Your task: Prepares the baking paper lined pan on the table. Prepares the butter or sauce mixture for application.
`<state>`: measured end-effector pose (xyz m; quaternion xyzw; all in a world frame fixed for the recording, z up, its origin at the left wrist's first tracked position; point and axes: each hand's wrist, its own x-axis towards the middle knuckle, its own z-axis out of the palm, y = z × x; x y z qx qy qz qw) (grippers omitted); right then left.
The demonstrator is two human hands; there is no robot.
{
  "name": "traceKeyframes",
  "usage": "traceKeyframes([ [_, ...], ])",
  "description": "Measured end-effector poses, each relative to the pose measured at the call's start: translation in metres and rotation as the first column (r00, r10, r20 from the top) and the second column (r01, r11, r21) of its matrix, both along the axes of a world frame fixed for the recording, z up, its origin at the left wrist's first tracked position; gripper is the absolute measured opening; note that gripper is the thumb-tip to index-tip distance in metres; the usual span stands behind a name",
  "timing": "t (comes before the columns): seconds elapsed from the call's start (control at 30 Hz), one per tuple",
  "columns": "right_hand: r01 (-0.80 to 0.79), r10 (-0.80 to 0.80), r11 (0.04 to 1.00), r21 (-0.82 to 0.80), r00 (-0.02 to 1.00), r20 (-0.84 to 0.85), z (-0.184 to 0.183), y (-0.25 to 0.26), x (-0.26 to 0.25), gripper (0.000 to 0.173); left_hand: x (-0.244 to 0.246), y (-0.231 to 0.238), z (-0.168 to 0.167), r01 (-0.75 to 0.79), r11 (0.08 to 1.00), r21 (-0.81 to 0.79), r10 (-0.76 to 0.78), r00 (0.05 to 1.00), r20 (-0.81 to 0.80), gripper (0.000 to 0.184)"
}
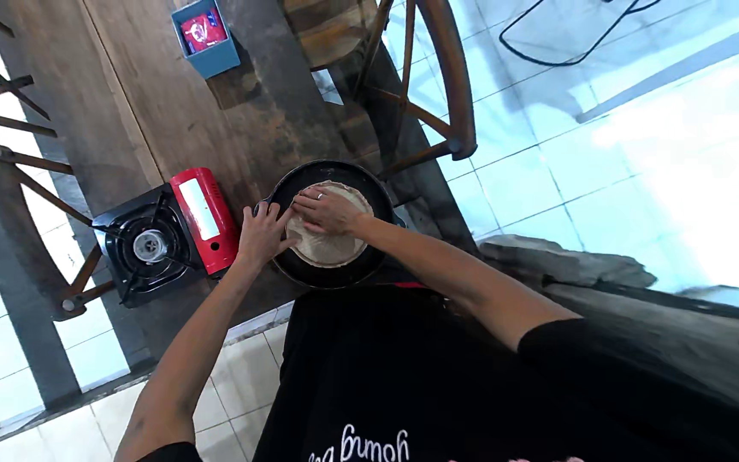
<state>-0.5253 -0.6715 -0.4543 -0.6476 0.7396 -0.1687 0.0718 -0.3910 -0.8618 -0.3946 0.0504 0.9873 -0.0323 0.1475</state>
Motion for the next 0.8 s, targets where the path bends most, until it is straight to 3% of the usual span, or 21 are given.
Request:
traceKeyframes([
  [0.2,0.023,-0.015,0.996,0.081,0.996,-0.091,0.015,-0.015,0.010,0.056,0.004,-0.016,0.002,0.009,1.000,-0.001,-0.009,1.000,-0.005,0.076],
  [0.33,-0.063,0.060,0.997,-0.050,0.996,-0.067,0.003,-0.006,0.013,0.040,0.021,-0.016,0.008,-0.248,0.948,0.197,0.270,0.958,-0.091,0.087],
  [0.47,-0.198,0.200,0.977,-0.082,0.980,0.011,-0.002,-0.014,0.007,0.032,0.047,-0.002,0.009,-0.391,0.848,0.357,0.445,0.892,-0.082,0.072],
  [0.57,-0.222,0.222,0.975,0.013,0.975,-0.002,0.001,-0.012,0.004,0.042,0.066,0.027,0.012,-0.326,0.822,0.466,0.398,0.915,-0.061,0.049],
  [0.67,-0.243,0.246,0.968,0.068,0.969,-0.037,0.002,-0.012,0.004,0.050,0.078,0.060,0.007,-0.235,0.867,0.440,0.287,0.956,-0.056,0.051],
  [0.8,-0.348,0.350,0.936,0.043,0.936,-0.038,-0.005,-0.011,0.000,0.049,0.093,0.073,-0.012,-0.276,0.873,0.403,0.326,0.943,-0.061,0.051],
])
